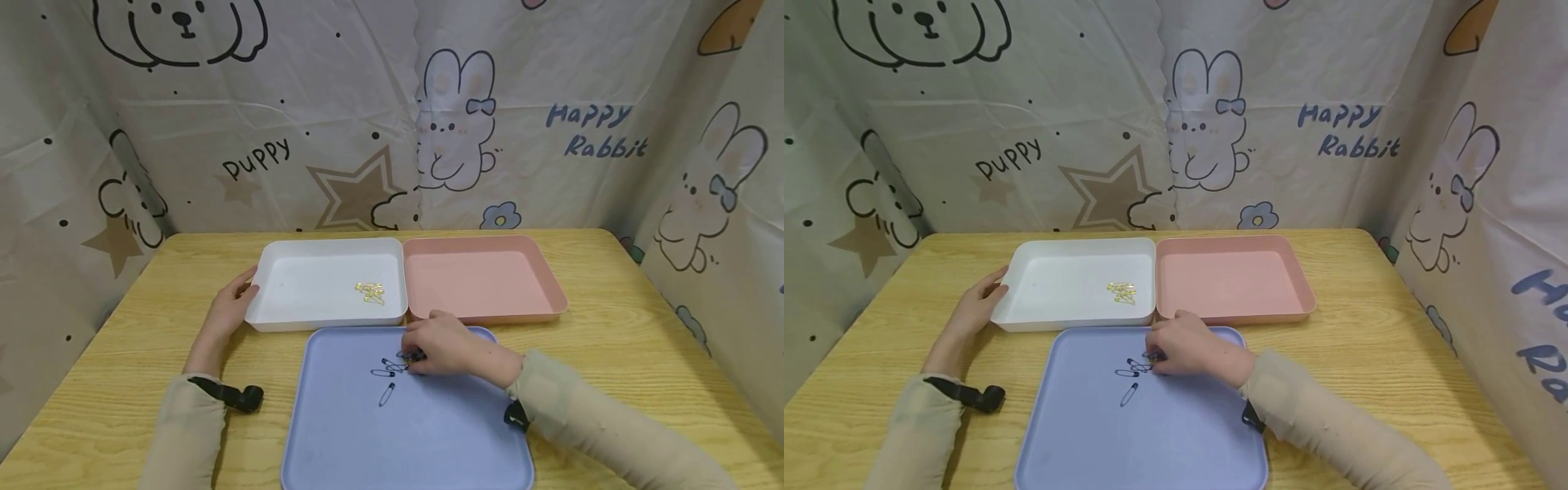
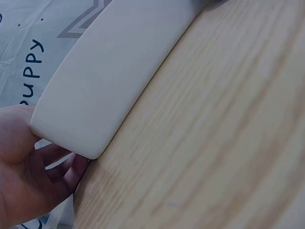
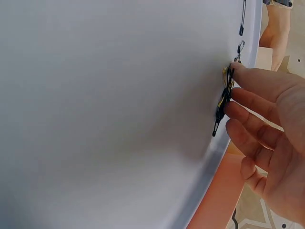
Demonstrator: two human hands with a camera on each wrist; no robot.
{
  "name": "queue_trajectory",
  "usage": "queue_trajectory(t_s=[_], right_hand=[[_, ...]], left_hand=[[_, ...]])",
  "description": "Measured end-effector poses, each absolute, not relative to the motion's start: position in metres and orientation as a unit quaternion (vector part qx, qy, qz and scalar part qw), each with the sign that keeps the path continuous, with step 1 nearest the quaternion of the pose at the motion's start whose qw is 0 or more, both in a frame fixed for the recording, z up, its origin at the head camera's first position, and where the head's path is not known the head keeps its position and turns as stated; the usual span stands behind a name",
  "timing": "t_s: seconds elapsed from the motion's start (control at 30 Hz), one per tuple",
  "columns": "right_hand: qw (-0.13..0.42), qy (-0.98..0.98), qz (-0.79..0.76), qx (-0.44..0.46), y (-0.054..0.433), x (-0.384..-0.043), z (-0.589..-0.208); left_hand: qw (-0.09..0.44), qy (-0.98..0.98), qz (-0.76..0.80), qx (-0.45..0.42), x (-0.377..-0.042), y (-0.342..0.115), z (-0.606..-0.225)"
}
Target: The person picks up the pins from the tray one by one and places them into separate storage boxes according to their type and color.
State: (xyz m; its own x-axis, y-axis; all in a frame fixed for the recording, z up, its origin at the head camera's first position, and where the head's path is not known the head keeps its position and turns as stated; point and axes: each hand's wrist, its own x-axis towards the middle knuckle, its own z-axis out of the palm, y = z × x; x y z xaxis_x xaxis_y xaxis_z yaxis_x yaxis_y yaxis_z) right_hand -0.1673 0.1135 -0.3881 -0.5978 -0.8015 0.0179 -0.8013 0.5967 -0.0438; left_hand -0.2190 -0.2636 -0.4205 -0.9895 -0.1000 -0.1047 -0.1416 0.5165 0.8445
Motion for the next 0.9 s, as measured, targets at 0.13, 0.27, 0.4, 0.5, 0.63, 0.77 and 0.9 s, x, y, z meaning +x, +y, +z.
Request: queue_trajectory(t_s=[0.13, 0.27, 0.4, 0.5, 0.63, 0.77, 0.9], right_hand=[[-0.001, 0.891, -0.027, -0.454, 0.1140, -0.1663, -0.3888], [-0.001, 0.892, -0.031, -0.452, 0.1140, -0.1659, -0.3902], [-0.006, 0.892, -0.032, -0.452, 0.1136, -0.1659, -0.3906], [-0.012, 0.890, -0.027, -0.454, 0.1130, -0.1662, -0.3906], [-0.023, 0.891, -0.031, -0.453, 0.1122, -0.1670, -0.3902], [-0.032, 0.892, -0.051, -0.447, 0.1118, -0.1693, -0.3864], [-0.044, 0.892, -0.056, -0.447, 0.1123, -0.1719, -0.3824]], left_hand=[[0.022, 0.869, 0.488, -0.072, -0.2187, -0.2635, -0.4207], [0.025, 0.869, 0.488, -0.074, -0.2184, -0.2637, -0.4206], [0.024, 0.870, 0.487, -0.073, -0.2182, -0.2636, -0.4202], [0.023, 0.871, 0.485, -0.070, -0.2179, -0.2635, -0.4200], [0.022, 0.872, 0.484, -0.067, -0.2171, -0.2629, -0.4197], [0.022, 0.872, 0.484, -0.066, -0.2179, -0.2630, -0.4196], [0.023, 0.874, 0.481, -0.069, -0.2187, -0.2631, -0.4195]])
